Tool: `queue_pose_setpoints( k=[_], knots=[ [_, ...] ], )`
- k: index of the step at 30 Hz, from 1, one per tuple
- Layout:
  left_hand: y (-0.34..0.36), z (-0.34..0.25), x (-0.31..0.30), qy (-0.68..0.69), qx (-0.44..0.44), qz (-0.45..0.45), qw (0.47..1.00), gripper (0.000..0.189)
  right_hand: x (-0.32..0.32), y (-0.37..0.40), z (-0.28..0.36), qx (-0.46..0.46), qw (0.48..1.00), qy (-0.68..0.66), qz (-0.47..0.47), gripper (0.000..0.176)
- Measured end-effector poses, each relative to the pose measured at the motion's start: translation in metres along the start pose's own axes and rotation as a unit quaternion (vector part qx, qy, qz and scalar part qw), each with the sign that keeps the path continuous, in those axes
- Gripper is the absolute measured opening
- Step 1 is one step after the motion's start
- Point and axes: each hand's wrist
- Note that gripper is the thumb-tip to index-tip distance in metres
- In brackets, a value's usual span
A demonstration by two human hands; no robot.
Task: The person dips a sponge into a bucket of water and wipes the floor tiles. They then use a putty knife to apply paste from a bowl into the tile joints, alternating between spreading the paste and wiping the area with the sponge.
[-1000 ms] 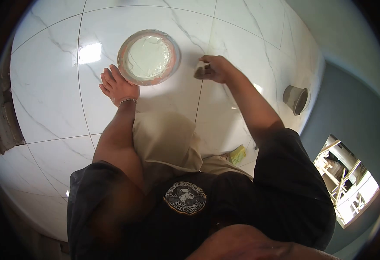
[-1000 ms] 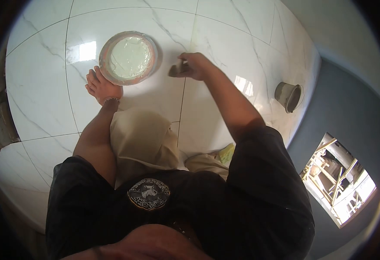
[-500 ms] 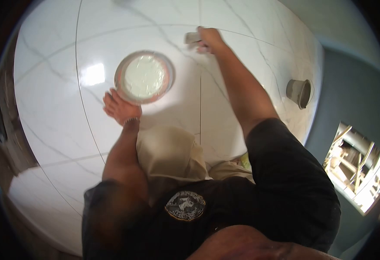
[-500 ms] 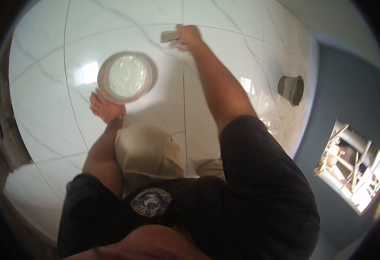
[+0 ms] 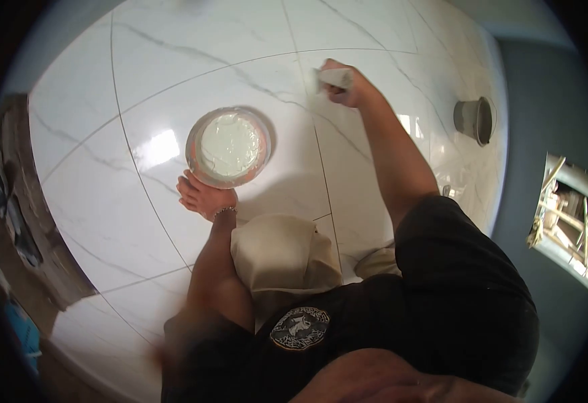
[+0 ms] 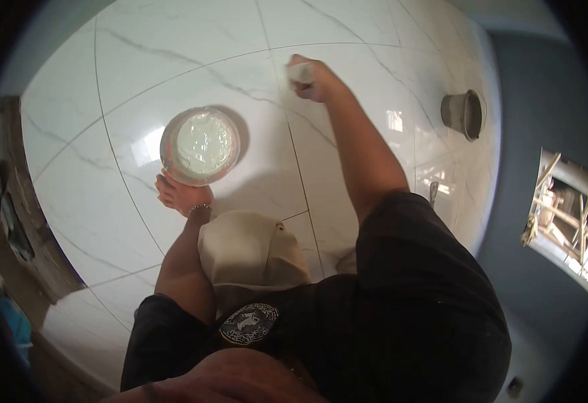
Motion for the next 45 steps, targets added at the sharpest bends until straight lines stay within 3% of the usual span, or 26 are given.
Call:
queue_pose_setpoints(
  k=[1, 2, 4, 8, 12, 14, 17, 18, 19, 24, 26, 27, 28, 29, 30, 31, 33, 35, 36, 38, 42, 45],
  knots=[
    [-0.001, 0.000, -0.003, -0.002, -0.006, 0.017, 1.000, 0.090, -0.008, -0.006, 0.008, 0.107, 0.988, -0.092, -0.056, 0.008],
    [-0.002, 0.000, -0.004, 0.001, -0.023, 0.019, 1.000, 0.090, -0.011, -0.013, 0.012, 0.113, 0.989, -0.079, -0.048, 0.008],
    [-0.001, 0.000, -0.004, 0.014, -0.014, 0.014, 1.000, 0.087, -0.016, -0.034, 0.014, 0.107, 0.983, -0.095, -0.116, 0.019],
    [-0.003, 0.003, 0.000, 0.016, -0.016, -0.001, 1.000, 0.087, -0.006, -0.083, 0.025, 0.107, 0.990, -0.067, -0.065, 0.016],
    [-0.003, 0.004, 0.003, 0.017, -0.014, -0.010, 1.000, 0.075, 0.052, -0.089, 0.031, 0.065, 0.991, -0.013, -0.116, 0.016],
    [-0.003, 0.008, 0.006, 0.019, -0.016, -0.007, 1.000, 0.073, 0.043, -0.082, 0.034, 0.076, 0.991, 0.089, -0.059, 0.018],
    [-0.004, 0.010, 0.009, 0.019, -0.031, 0.002, 0.999, 0.069, -0.017, -0.063, 0.027, -0.100, 0.971, 0.205, 0.074, 0.022],
    [-0.004, 0.011, 0.010, 0.016, -0.029, 0.003, 0.999, 0.068, -0.030, -0.057, 0.037, 0.045, 0.992, 0.025, 0.118, 0.022],
    [-0.004, 0.011, 0.009, 0.015, -0.046, 0.013, 0.999, 0.068, -0.037, -0.050, 0.043, 0.192, 0.958, -0.157, 0.145, 0.023],
    [-0.004, 0.010, 0.008, 0.005, -0.037, 0.011, 0.999, 0.067, -0.041, -0.032, 0.035, 0.221, 0.957, -0.169, 0.078, 0.023],
    [-0.004, 0.010, 0.011, 0.004, -0.035, 0.006, 0.999, 0.067, -0.044, -0.050, 0.025, 0.167, 0.985, -0.052, -0.006, 0.020],
    [-0.004, 0.011, 0.012, 0.001, -0.034, 0.003, 0.999, 0.067, -0.051, -0.068, 0.014, 0.167, 0.984, -0.055, -0.007, 0.020],
    [-0.003, 0.011, 0.011, 0.000, -0.031, 0.004, 0.999, 0.067, -0.060, -0.091, 0.001, -0.063, 0.975, 0.207, 0.053, 0.019],
    [-0.003, 0.011, 0.010, 0.003, -0.034, 0.003, 0.999, 0.068, -0.068, -0.100, -0.006, -0.284, 0.843, 0.445, 0.105, 0.021],
    [-0.004, 0.010, 0.009, 0.006, -0.034, 0.003, 0.999, 0.069, -0.030, -0.089, 0.006, -0.113, 0.953, 0.280, -0.017, 0.026],
    [-0.003, 0.010, 0.009, 0.008, -0.027, 0.002, 1.000, 0.069, 0.033, -0.076, 0.018, 0.064, 0.984, 0.090, -0.140, 0.031],
    [-0.004, 0.010, 0.009, -0.015, -0.024, 0.004, 1.000, 0.072, 0.080, -0.085, -0.001, 0.043, 0.968, 0.183, -0.167, 0.040],
    [-0.004, 0.005, -0.002, 0.006, -0.006, 0.004, 1.000, 0.078, 0.116, -0.079, -0.008, -0.006, 0.943, 0.318, -0.102, 0.039],
    [-0.002, 0.004, 0.000, 0.013, -0.002, -0.007, 1.000, 0.080, 0.132, -0.068, -0.009, -0.041, 0.964, 0.249, -0.079, 0.038],
    [-0.003, 0.000, -0.004, 0.012, 0.012, -0.005, 1.000, 0.081, 0.165, -0.026, 0.028, 0.095, 0.982, 0.114, -0.117, 0.040],
    [-0.002, 0.002, 0.000, 0.012, -0.012, -0.003, 1.000, 0.082, 0.109, -0.048, 0.017, 0.039, 0.989, 0.079, -0.116, 0.039],
    [-0.002, 0.000, -0.005, 0.008, -0.019, 0.016, 1.000, 0.082, 0.052, -0.052, 0.033, 0.073, 0.972, 0.086, -0.208, 0.032]
  ],
)
Point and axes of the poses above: each hand's wrist, its own y-axis away from the middle knuckle, its own x-axis out of the palm, z = x × y, and after that the axes turned 1 degree about -z, right-handed
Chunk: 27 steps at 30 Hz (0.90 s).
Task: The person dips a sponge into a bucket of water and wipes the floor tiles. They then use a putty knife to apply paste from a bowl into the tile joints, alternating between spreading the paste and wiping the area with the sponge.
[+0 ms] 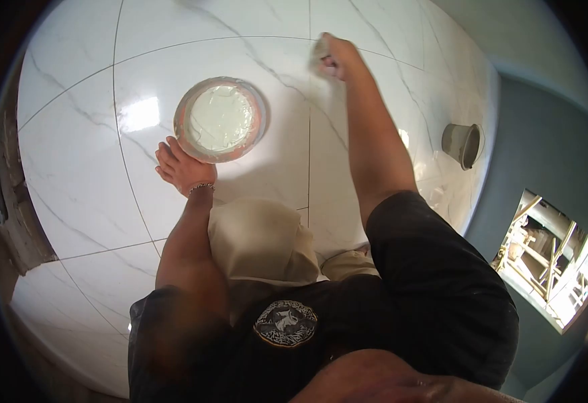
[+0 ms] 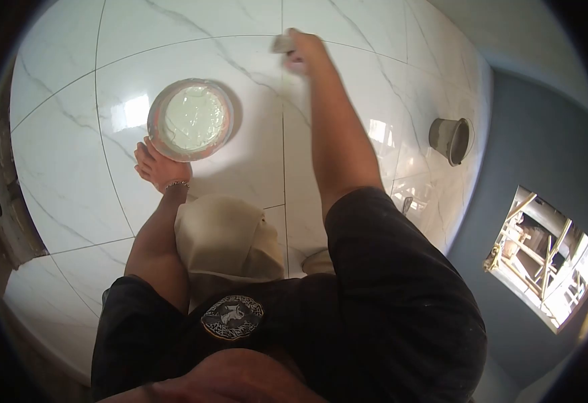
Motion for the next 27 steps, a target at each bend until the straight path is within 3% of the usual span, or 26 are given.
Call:
queue_pose_setpoints(
  k=[3, 7, 8, 10, 13, 15, 17, 19, 22, 27],
  knots=[
    [0.000, 0.004, 0.006, 0.006, 0.006, -0.016, 1.000, 0.082, -0.022, -0.021, -0.007, 0.005, 0.997, -0.063, 0.033, 0.031],
    [-0.001, 0.003, 0.005, 0.008, 0.010, -0.019, 1.000, 0.083, 0.010, -0.051, -0.017, -0.024, 0.999, 0.021, 0.017, 0.035],
    [0.000, 0.002, 0.002, 0.001, 0.005, -0.010, 1.000, 0.084, 0.028, -0.027, -0.013, -0.073, 0.991, 0.089, 0.068, 0.046],
    [0.000, 0.000, -0.001, -0.001, 0.004, 0.001, 1.000, 0.086, 0.058, 0.018, -0.007, -0.063, 0.976, 0.175, 0.115, 0.046],
    [0.002, -0.002, 0.000, 0.016, 0.006, -0.013, 1.000, 0.086, 0.059, 0.043, -0.014, -0.003, 0.971, 0.133, 0.201, 0.043],
    [0.000, -0.001, 0.000, 0.020, -0.006, -0.010, 1.000, 0.087, 0.016, 0.034, -0.030, -0.112, 0.954, 0.032, 0.276, 0.032],
    [0.000, 0.000, -0.001, -0.004, 0.003, 0.004, 1.000, 0.086, -0.009, 0.026, -0.032, -0.015, 0.992, -0.034, 0.119, 0.029],
    [0.000, 0.002, 0.000, -0.003, -0.007, -0.001, 1.000, 0.084, -0.051, -0.016, -0.041, -0.010, 0.994, -0.016, 0.105, 0.030],
    [-0.001, 0.001, 0.001, 0.005, -0.002, -0.003, 1.000, 0.080, -0.064, -0.030, -0.032, 0.009, 0.996, 0.006, 0.089, 0.033],
    [0.001, 0.001, 0.000, -0.003, -0.002, -0.001, 1.000, 0.082, 0.016, 0.023, -0.036, 0.005, 0.999, 0.044, 0.021, 0.021]
  ],
)
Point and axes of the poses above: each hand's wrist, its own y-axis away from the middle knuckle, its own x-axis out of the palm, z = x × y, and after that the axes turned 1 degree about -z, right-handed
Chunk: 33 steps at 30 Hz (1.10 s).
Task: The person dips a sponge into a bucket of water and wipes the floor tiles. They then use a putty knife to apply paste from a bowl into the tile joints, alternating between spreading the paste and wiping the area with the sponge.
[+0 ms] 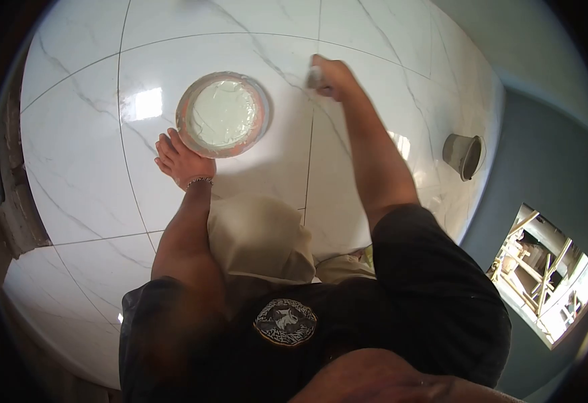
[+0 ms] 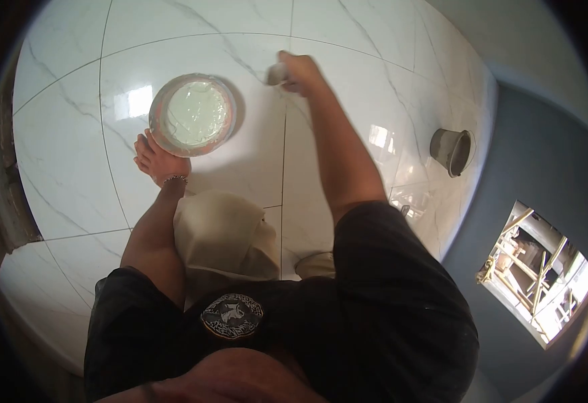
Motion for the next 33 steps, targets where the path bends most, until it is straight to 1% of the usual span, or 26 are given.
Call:
queue_pose_setpoints(
  k=[1, 3, 4, 6, 8, 9, 11, 12, 14, 15, 16, 17, 18, 19, 20, 21, 22, 23, 25, 26, 28, 29, 30, 32, 33],
  knots=[
    [-0.001, -0.002, 0.000, -0.008, -0.004, 0.000, 1.000, 0.082, 0.005, 0.004, -0.001, -0.001, 1.000, -0.004, -0.005, 0.021],
    [-0.003, -0.005, 0.000, -0.008, 0.002, -0.002, 1.000, 0.082, 0.014, 0.008, -0.001, 0.019, 0.980, -0.133, 0.146, 0.021],
    [-0.001, -0.002, 0.001, -0.009, -0.001, -0.002, 1.000, 0.082, 0.010, -0.004, -0.004, 0.022, 0.979, -0.134, 0.150, 0.021],
    [-0.001, -0.001, 0.003, -0.010, -0.007, -0.009, 1.000, 0.082, -0.011, -0.038, -0.001, -0.025, 0.968, -0.213, 0.132, 0.024],
    [-0.001, 0.000, 0.002, 0.004, 0.001, -0.011, 1.000, 0.082, -0.037, -0.059, 0.016, 0.012, 0.980, -0.180, 0.084, 0.026],
    [-0.001, -0.001, 0.002, 0.005, -0.002, -0.011, 1.000, 0.083, -0.037, -0.060, 0.021, 0.015, 0.980, -0.176, 0.089, 0.026],
    [-0.001, 0.002, 0.002, 0.006, -0.004, -0.010, 1.000, 0.083, -0.038, -0.060, 0.028, 0.026, 0.991, -0.126, 0.047, 0.028],
    [-0.001, 0.000, 0.002, 0.009, 0.000, -0.012, 1.000, 0.083, -0.032, -0.058, 0.028, 0.025, 0.991, -0.124, 0.047, 0.028],
    [-0.001, 0.000, 0.002, 0.009, -0.001, -0.011, 1.000, 0.083, -0.003, -0.048, 0.026, 0.016, 0.984, -0.157, 0.084, 0.025],
    [-0.001, -0.001, 0.002, 0.005, -0.003, -0.009, 1.000, 0.083, 0.005, -0.040, 0.028, 0.028, 0.996, -0.073, 0.038, 0.021],
    [-0.002, -0.002, 0.002, 0.006, -0.002, -0.010, 1.000, 0.083, -0.002, -0.038, 0.019, 0.027, 0.996, -0.073, 0.037, 0.021],
    [-0.002, -0.002, 0.002, 0.003, -0.002, -0.006, 1.000, 0.083, -0.011, -0.036, 0.006, -0.191, 0.972, 0.053, 0.130, 0.018],
    [-0.001, -0.001, 0.002, 0.000, -0.003, -0.003, 1.000, 0.083, -0.015, -0.034, -0.002, -0.396, 0.875, 0.176, 0.215, 0.017],
    [-0.002, 0.000, 0.002, -0.001, -0.008, -0.002, 1.000, 0.083, -0.013, -0.022, 0.008, -0.085, 0.966, -0.117, 0.216, 0.006],
    [-0.002, 0.000, 0.003, -0.003, -0.006, -0.003, 1.000, 0.082, -0.023, -0.020, 0.003, -0.082, 0.966, -0.114, 0.219, 0.006],
    [-0.002, 0.001, 0.004, -0.005, -0.005, -0.002, 1.000, 0.082, -0.048, -0.026, -0.008, -0.022, 0.948, -0.195, 0.252, 0.006],
    [-0.002, 0.002, 0.004, -0.005, -0.009, 0.001, 1.000, 0.082, -0.066, -0.028, -0.016, 0.039, 0.919, -0.274, 0.280, 0.011],
    [-0.003, 0.002, 0.005, -0.001, -0.008, -0.003, 1.000, 0.082, -0.074, -0.023, -0.023, 0.042, 0.919, -0.272, 0.281, 0.011],
    [-0.001, 0.002, 0.005, 0.003, -0.006, -0.002, 1.000, 0.082, -0.088, -0.010, -0.038, 0.034, 0.963, -0.198, 0.179, 0.010],
    [-0.002, 0.002, 0.005, 0.003, -0.005, -0.005, 1.000, 0.082, -0.089, -0.006, -0.046, 0.035, 0.963, -0.198, 0.177, 0.010],
    [-0.001, 0.001, 0.006, 0.003, -0.002, -0.007, 1.000, 0.082, -0.079, -0.004, -0.067, 0.022, 0.977, -0.161, 0.139, 0.010],
    [-0.001, 0.002, 0.006, 0.000, -0.002, -0.009, 1.000, 0.082, -0.070, -0.010, -0.074, 0.080, 0.974, -0.183, 0.110, 0.012],
    [-0.001, 0.002, 0.006, -0.003, -0.001, -0.011, 1.000, 0.082, -0.057, -0.005, -0.076, 0.080, 0.973, -0.185, 0.109, 0.012],
    [-0.002, 0.002, 0.004, -0.008, -0.002, -0.008, 1.000, 0.082, -0.029, 0.015, -0.074, 0.024, 0.970, -0.211, 0.117, 0.016],
    [-0.002, 0.000, 0.003, -0.012, -0.004, -0.004, 1.000, 0.081, -0.020, 0.024, -0.068, 0.024, 0.970, -0.214, 0.112, 0.016]
  ],
)
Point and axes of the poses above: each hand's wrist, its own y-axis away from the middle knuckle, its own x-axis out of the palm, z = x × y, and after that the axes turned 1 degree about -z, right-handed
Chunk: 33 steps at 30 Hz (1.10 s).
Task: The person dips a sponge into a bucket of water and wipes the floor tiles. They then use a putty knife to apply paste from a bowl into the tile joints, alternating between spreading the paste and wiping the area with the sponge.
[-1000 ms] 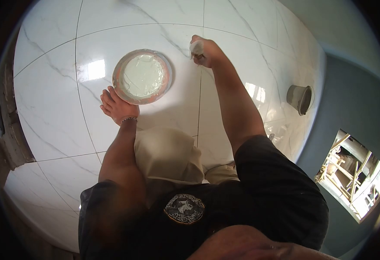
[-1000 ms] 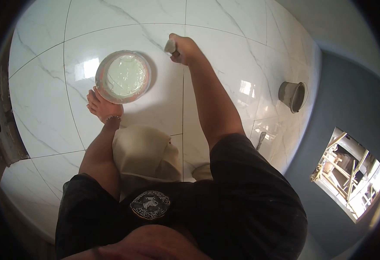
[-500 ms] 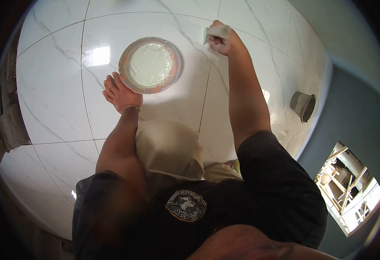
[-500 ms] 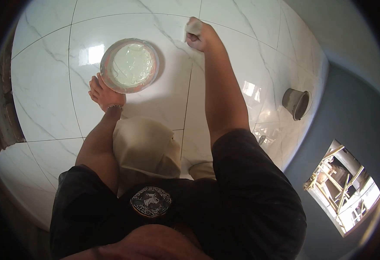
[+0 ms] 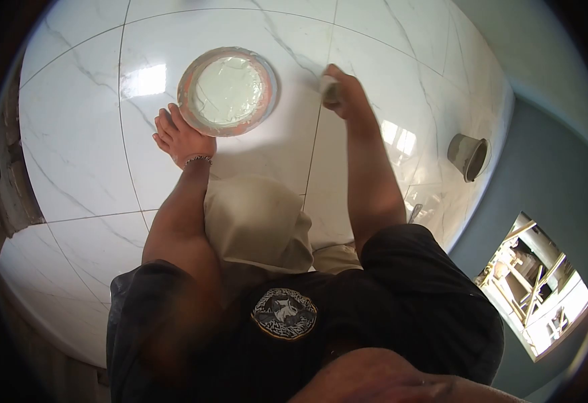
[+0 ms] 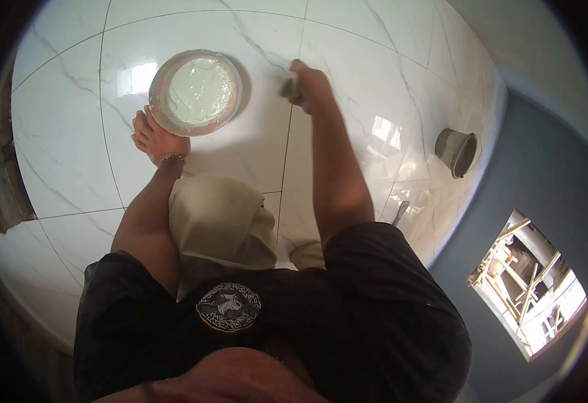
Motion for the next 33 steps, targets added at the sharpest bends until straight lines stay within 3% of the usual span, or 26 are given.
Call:
queue_pose_setpoints(
  k=[3, 5, 6, 7, 9, 11, 13, 14, 15, 17, 19, 21, 22, 23, 25, 27, 29, 31, 33],
  knots=[
    [0.001, -0.001, 0.000, 0.001, 0.003, -0.008, 1.000, 0.081, 0.015, 0.015, 0.006, 0.059, 0.991, 0.116, -0.031, 0.023],
    [0.000, -0.001, 0.000, 0.002, 0.002, -0.006, 1.000, 0.081, 0.000, 0.025, 0.006, 0.033, 0.999, -0.009, 0.015, 0.022],
    [0.000, 0.000, 0.000, 0.003, 0.001, -0.002, 1.000, 0.081, -0.026, 0.020, 0.000, -0.061, 0.988, 0.102, 0.101, 0.017],
    [0.001, 0.001, 0.000, 0.001, -0.001, 0.001, 1.000, 0.081, -0.039, 0.022, 0.000, -0.058, 0.988, 0.102, 0.102, 0.017],
    [0.000, 0.000, 0.000, 0.006, 0.000, -0.001, 1.000, 0.081, -0.053, 0.031, -0.001, -0.059, 0.980, 0.192, 0.018, 0.011],
    [0.000, -0.001, 0.000, 0.006, -0.001, 0.001, 1.000, 0.082, -0.056, 0.037, -0.008, -0.051, 0.980, 0.193, -0.007, 0.012],
    [0.000, -0.001, -0.001, 0.006, -0.001, 0.002, 1.000, 0.082, -0.045, 0.042, -0.017, -0.009, 0.998, 0.059, -0.019, 0.016],
    [0.000, -0.002, -0.001, 0.010, -0.001, 0.000, 1.000, 0.083, -0.038, 0.039, -0.018, 0.068, 0.996, -0.021, -0.057, 0.021],
    [0.001, -0.001, -0.002, 0.012, 0.000, 0.000, 1.000, 0.083, -0.022, 0.046, -0.019, 0.070, 0.996, -0.023, -0.058, 0.021],
    [0.002, 0.001, 0.001, 0.011, 0.004, -0.004, 1.000, 0.084, 0.004, 0.055, -0.028, 0.013, 0.999, -0.002, -0.036, 0.015],
    [0.000, -0.001, 0.003, 0.011, 0.008, -0.008, 1.000, 0.084, -0.008, 0.030, -0.046, 0.041, 0.997, 0.056, -0.040, 0.019],
    [0.001, -0.001, 0.002, 0.005, 0.003, -0.006, 1.000, 0.085, -0.046, 0.013, -0.073, -0.103, 0.980, 0.146, 0.088, 0.024],
    [0.000, 0.000, 0.002, 0.002, -0.002, -0.004, 1.000, 0.085, -0.014, 0.058, -0.038, 0.048, 0.998, -0.036, 0.018, 0.025],
    [0.000, 0.001, 0.003, 0.007, 0.003, -0.006, 1.000, 0.084, -0.009, 0.067, -0.031, 0.054, 0.998, -0.033, 0.020, 0.025],
    [0.001, 0.004, 0.004, 0.012, 0.006, -0.006, 1.000, 0.084, -0.010, 0.074, -0.023, 0.073, 0.994, -0.006, -0.087, 0.020],
    [0.001, 0.002, 0.003, 0.019, 0.010, -0.011, 1.000, 0.085, -0.008, 0.070, -0.038, 0.037, 0.997, 0.008, -0.069, 0.024],
    [0.001, 0.000, 0.002, 0.015, 0.010, -0.008, 1.000, 0.085, 0.022, 0.065, -0.056, -0.024, 0.983, 0.151, -0.105, 0.026],
    [0.003, -0.001, 0.002, 0.008, 0.009, -0.005, 1.000, 0.086, 0.057, 0.055, -0.069, 0.009, 0.951, 0.275, -0.142, 0.029],
    [0.001, 0.001, 0.003, 0.007, 0.012, -0.014, 1.000, 0.086, 0.071, 0.062, -0.064, 0.027, 0.966, 0.237, -0.101, 0.029]
  ],
)
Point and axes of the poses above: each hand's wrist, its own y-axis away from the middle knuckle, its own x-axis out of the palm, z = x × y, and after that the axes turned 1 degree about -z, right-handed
